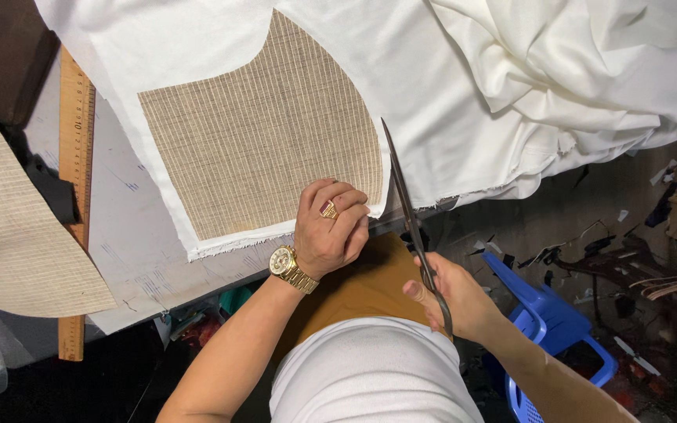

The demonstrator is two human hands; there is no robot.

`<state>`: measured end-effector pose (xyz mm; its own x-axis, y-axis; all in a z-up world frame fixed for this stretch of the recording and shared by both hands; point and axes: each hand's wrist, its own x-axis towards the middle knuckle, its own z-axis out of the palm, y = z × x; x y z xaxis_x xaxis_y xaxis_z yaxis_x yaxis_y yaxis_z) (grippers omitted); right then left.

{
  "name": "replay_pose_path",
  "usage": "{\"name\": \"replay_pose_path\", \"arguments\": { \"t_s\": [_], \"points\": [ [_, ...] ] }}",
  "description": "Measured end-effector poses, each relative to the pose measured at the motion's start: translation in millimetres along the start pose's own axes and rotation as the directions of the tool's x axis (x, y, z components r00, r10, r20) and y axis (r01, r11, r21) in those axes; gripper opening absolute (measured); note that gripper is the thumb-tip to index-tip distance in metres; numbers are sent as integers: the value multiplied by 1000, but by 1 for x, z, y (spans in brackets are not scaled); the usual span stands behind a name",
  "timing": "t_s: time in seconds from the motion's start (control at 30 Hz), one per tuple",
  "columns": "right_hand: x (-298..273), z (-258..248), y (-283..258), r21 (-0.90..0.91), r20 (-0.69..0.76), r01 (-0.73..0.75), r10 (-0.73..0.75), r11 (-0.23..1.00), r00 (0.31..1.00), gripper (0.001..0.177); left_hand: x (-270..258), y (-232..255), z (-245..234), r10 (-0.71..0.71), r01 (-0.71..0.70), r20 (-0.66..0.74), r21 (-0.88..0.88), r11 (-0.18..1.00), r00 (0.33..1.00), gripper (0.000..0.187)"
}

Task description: The person cuts a curved shape out of a white fabric sheet using large tailoring shears, moving the shears along the edge of a striped template. They then lift the fabric to check the cut, smooth it out on the table, and continue cutting another section.

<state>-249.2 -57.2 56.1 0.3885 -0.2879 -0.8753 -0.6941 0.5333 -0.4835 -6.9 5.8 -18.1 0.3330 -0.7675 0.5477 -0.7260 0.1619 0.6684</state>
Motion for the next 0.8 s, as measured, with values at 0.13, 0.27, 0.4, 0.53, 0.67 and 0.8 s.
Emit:
{"name": "replay_pose_path", "arguments": {
  "t_s": [0.13,0.27,0.4,0.53,0.67,0.8],
  "points": [
    [4,-14,14,117,57,21,-28,993,998,56,-1,0,1,2,-2,-1,-1,1000,1000,4],
    [2,-33,14,89,150,46,-59,995,987,69,-1,0,1,-16,16,-13,-1,1000,1000,4],
    [5,-39,-5,42,172,65,-71,997,983,71,-1,-1,1,-16,16,-23,-3,1000,1000,6],
    [20,-42,-11,45,181,89,-95,995,979,66,1,-1,-1,-14,13,-18,-3,1000,1000,7],
    [30,-43,-20,16,166,116,-117,993,979,68,2,0,0,-13,13,-23,-1,1000,1000,7],
    [35,-42,-35,-64,149,82,-72,995,986,74,1,1,1,-12,12,-25,3,1000,1000,8]
  ]
}}
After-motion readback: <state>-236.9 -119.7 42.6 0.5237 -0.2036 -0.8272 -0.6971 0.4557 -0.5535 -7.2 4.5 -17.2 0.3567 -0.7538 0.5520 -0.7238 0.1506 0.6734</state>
